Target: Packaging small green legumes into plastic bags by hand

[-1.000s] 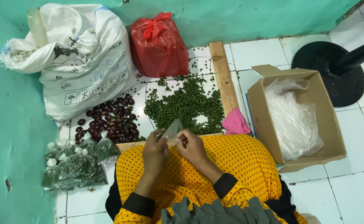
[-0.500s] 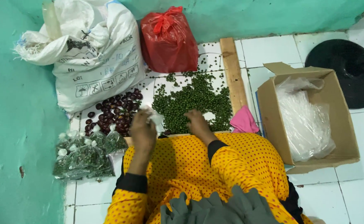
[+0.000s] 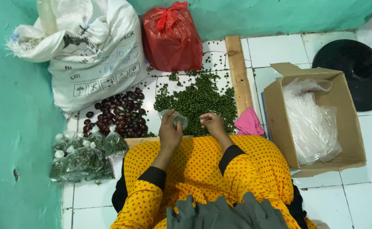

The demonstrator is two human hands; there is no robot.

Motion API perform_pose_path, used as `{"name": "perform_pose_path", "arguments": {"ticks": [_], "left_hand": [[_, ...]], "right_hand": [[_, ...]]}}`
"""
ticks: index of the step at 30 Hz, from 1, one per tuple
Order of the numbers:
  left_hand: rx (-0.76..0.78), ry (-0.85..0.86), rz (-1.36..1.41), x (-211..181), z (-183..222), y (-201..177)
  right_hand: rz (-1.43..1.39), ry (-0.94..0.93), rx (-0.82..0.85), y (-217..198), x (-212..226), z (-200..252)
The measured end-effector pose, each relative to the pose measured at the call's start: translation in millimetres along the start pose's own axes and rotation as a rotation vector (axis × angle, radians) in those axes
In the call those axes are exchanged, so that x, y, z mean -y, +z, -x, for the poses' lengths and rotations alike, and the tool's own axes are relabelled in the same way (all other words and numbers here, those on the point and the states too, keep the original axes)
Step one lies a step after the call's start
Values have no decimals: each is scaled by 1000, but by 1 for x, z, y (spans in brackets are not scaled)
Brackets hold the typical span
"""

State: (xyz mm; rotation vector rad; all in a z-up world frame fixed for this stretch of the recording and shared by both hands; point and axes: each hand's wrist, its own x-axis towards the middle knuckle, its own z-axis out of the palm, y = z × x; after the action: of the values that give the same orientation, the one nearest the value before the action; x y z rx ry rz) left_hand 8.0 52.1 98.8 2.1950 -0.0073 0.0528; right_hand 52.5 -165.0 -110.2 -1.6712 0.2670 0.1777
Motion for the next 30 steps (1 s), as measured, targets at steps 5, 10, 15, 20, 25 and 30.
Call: {"name": "perform_pose_path", "arguments": {"ticks": [5, 10, 15, 20, 25, 30], "left_hand": [[42, 4, -6, -8, -1, 8], [70, 48, -53, -2, -7, 19], [168, 2, -2, 5, -10, 16], [105, -21, 105, 49, -17, 4], [-25, -61, 120, 10, -14, -49], [25, -151, 139, 21, -13, -31]], "right_hand": [[-408, 15, -4, -5, 77, 31], [-484, -48, 79, 11, 141, 56], [251, -283, 45, 24, 153, 56], [266, -243, -110, 11, 122, 33], [432, -39, -106, -8, -19, -16], [763, -130, 57, 5, 14, 36]]}}
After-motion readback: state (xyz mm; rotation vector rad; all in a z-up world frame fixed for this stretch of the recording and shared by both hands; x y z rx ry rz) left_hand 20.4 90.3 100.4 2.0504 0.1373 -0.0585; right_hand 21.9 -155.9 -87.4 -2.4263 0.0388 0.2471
